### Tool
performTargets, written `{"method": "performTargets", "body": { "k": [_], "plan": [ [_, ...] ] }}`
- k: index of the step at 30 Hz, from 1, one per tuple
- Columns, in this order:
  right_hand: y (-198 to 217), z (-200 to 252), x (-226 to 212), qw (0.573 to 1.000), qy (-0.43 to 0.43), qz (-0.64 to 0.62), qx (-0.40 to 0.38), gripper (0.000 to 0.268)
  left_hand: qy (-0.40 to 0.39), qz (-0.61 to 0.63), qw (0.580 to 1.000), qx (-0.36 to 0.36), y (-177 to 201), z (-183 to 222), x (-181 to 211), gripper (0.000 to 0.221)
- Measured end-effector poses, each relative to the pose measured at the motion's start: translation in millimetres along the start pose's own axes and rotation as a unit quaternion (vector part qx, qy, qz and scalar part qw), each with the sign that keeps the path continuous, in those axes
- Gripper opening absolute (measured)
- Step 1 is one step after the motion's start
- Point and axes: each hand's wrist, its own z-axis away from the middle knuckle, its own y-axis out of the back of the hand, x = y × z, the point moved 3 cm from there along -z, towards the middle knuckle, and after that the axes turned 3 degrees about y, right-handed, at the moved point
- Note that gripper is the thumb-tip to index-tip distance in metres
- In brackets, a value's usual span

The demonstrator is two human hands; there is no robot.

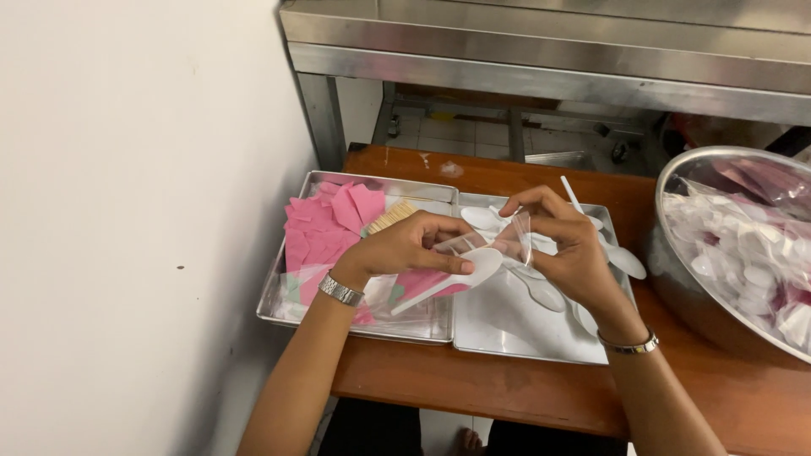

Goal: Packing individual plastic spoons and napkins into small plastic bags for distribution.

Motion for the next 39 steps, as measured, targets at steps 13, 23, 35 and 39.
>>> {"method": "performTargets", "body": {
  "k": [13,23,35,39],
  "plan": [
    [-13,-2,-13,0.986,-0.024,-0.108,-0.121,0.066,-0.012,0.032,0.999,0.000,2,-3,-7,0.033],
    [-5,7,15,0.987,0.040,-0.049,0.150,0.016,-0.065,0.015,0.986,0.152,1,0,10,0.045],
    [13,5,16,0.992,0.000,0.024,0.124,0.015,-0.047,-0.035,0.985,0.160,-2,-6,3,0.031],
    [-3,5,16,0.984,-0.077,-0.126,0.101,0.058,-0.058,-0.023,0.981,0.182,-4,-5,12,0.028]
  ]
}}
